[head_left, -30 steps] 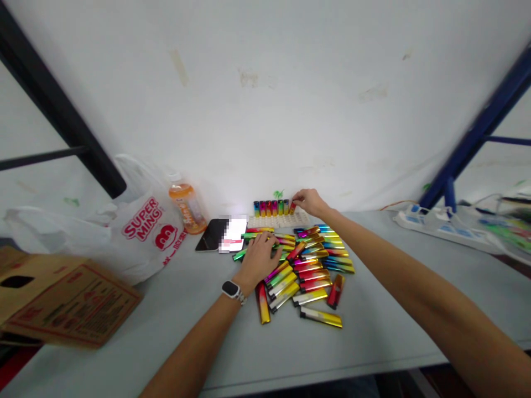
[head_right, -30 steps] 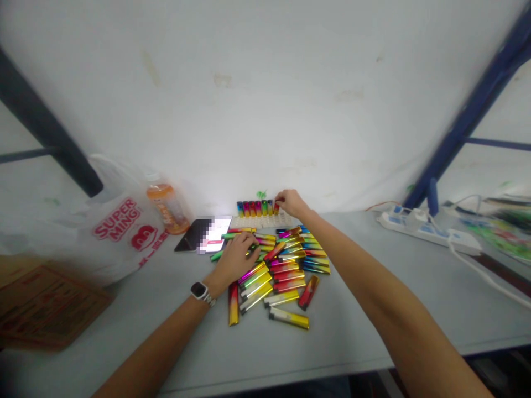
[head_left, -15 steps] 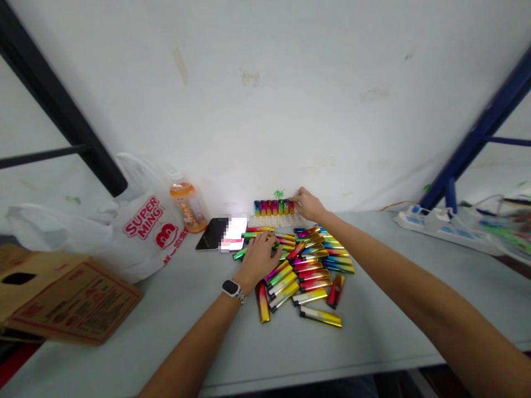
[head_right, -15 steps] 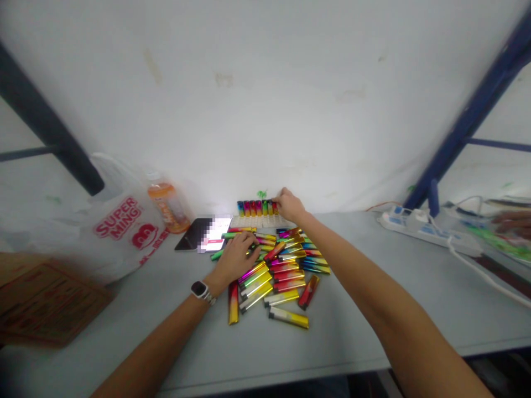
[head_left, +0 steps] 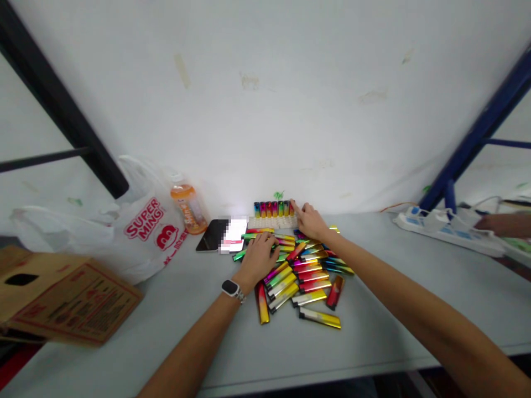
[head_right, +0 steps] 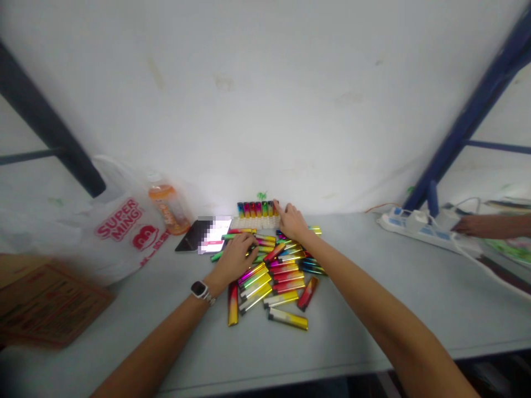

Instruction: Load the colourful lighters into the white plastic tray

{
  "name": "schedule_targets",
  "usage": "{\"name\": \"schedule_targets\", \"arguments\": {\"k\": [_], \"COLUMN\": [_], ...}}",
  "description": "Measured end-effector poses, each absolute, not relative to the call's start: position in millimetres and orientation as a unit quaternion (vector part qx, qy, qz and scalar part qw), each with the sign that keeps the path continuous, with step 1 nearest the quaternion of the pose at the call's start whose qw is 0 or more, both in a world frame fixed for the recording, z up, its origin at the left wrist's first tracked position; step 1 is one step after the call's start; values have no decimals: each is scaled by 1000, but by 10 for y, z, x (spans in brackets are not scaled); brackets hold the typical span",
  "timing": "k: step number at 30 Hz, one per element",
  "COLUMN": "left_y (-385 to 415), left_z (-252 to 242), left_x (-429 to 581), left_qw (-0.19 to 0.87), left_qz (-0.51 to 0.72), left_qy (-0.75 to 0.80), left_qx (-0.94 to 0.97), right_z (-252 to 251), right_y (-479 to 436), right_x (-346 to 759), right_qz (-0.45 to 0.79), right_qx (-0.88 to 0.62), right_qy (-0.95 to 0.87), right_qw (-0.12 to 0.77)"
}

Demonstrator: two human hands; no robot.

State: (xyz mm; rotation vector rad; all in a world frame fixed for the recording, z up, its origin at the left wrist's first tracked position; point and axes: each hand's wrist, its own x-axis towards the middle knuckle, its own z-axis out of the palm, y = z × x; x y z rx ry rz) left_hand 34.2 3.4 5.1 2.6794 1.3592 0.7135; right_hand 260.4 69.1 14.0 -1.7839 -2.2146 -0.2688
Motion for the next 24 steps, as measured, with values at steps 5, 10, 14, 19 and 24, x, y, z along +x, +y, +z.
{"name": "schedule_targets", "arguments": {"k": [5,10,14,19,24], "left_y": [128,284,384,350,303], "left_z": [102,231,322,379,375], "left_x": [326,307,324,385,399], "left_qw": [40,76,90,53,19], "left_qz": [234,188,125,80,83], "left_qy": [426,377,361,392,367], "left_qx": [873,904,920,915,926], "right_z": [120,163,202,128,8], "right_y": [449,267,143,-8,-21], "right_x": [2542,2502,2489,2480,2507], "right_qz": [-37,18,39,70,79], "right_qx": [-570,-523,-500,-483,-477], "right_qy": [-793,-803,-800,-792,-766], "right_qw": [213,284,328,366,423]}}
